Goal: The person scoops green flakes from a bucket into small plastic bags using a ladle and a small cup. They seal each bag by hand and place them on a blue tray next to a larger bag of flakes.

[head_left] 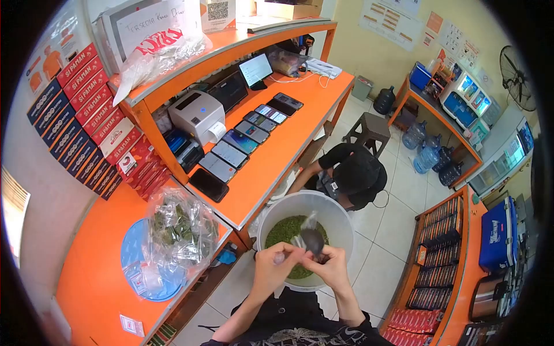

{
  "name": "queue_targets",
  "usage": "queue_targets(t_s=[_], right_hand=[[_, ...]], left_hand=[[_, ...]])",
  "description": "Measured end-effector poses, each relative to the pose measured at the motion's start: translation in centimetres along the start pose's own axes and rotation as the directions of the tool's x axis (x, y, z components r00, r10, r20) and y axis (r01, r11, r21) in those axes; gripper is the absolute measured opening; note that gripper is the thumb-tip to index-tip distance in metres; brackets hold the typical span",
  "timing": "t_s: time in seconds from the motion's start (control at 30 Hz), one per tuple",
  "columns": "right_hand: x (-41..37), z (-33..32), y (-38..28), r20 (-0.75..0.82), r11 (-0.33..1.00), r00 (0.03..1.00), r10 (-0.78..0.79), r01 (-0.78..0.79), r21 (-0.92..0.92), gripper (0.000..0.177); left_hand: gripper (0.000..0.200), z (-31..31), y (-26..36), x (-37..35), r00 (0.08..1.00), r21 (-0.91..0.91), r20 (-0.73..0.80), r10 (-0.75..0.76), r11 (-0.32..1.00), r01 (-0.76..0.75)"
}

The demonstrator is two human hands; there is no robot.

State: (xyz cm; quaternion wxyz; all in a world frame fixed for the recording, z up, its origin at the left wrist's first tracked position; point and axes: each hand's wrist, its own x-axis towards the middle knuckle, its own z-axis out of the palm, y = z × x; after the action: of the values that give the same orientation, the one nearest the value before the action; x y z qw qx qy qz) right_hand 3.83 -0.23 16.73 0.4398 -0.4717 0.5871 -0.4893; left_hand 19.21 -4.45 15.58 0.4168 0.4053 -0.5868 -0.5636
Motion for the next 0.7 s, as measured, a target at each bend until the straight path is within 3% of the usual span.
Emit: queue_targets(t_s=[0.07, 0.17, 0.23, 0.27, 0.3, 0.37, 0.43, 0.53, 0.63, 0.67, 0.7], right_hand=[[-0.2, -0.2, -1.0, 0.047, 0.990, 0.995, 0.091, -0.096, 0.105, 0.013], [-0.4, -0.3, -1.5, 0.161, 0.970, 0.984, 0.074, -0.108, 0.218, 0.011], [-0.1, -1.2, -0.8, 0.169, 0.971, 0.978, -0.122, 0.153, -0.182, 0.012], [0.1, -1.6, -1.8, 0.226, 0.867, 0.951, -0.211, 0.288, -0.406, 0.014], [0.3, -1.9, -2.8, 0.301, 0.694, 0.912, -0.277, 0.407, -0.594, 0.015], [0.6, -2.2, -4.1, 0.393, 0.645, 0.875, -0.284, 0.477, -0.597, 0.020], [1.0, -3.0, -5.4, 0.488, 0.586, 0.800, -0.348, 0.592, -0.553, 0.019], [1.0, -4.0, -6.0, 0.533, 0.688, 0.727, -0.432, 0.648, -0.326, 0.013], [0.2, -3.4, -6.0, 0.365, 0.722, 0.765, -0.531, 0.634, -0.277, 0.011], [0.6, -3.6, -5.1, 0.175, 0.754, 0.811, -0.558, 0.584, -0.302, 0.009], [1.1, -4.0, -4.7, 0.094, 0.702, 0.852, -0.515, 0.482, -0.524, 0.007]], left_hand=[[0.013, -0.1, 0.1, 0.2, 0.998, -0.066, 0.052, -0.022, 0.997, 0.026], [0.008, -0.4, 2.8, 0.1, 0.982, 0.003, 0.156, -0.104, 0.995, 0.105], [0.009, 0.0, 1.9, -0.1, 0.983, 0.153, 0.154, 0.097, 0.981, -0.121], [0.010, 0.1, 1.8, -0.1, 0.966, 0.224, 0.163, 0.199, 0.946, -0.233], [0.009, 0.1, 2.5, -0.1, 0.966, 0.244, 0.196, 0.168, 0.946, -0.214], [0.009, -0.1, 5.5, -0.6, 0.961, 0.290, 0.258, 0.099, 0.941, -0.175], [0.012, 0.3, 6.3, -0.9, 0.957, 0.310, 0.262, 0.123, 0.928, -0.205], [0.013, 0.6, 8.6, -1.8, 0.951, 0.340, 0.263, 0.165, 0.906, -0.251], [0.011, 1.3, 7.4, -2.5, 0.944, 0.347, 0.208, 0.257, 0.882, -0.317], [0.011, 1.4, 6.9, -2.6, 0.956, 0.402, 0.200, 0.213, 0.872, -0.279], [0.012, 1.5, 6.4, -2.5, 0.967, 0.456, 0.191, 0.171, 0.856, -0.241]])
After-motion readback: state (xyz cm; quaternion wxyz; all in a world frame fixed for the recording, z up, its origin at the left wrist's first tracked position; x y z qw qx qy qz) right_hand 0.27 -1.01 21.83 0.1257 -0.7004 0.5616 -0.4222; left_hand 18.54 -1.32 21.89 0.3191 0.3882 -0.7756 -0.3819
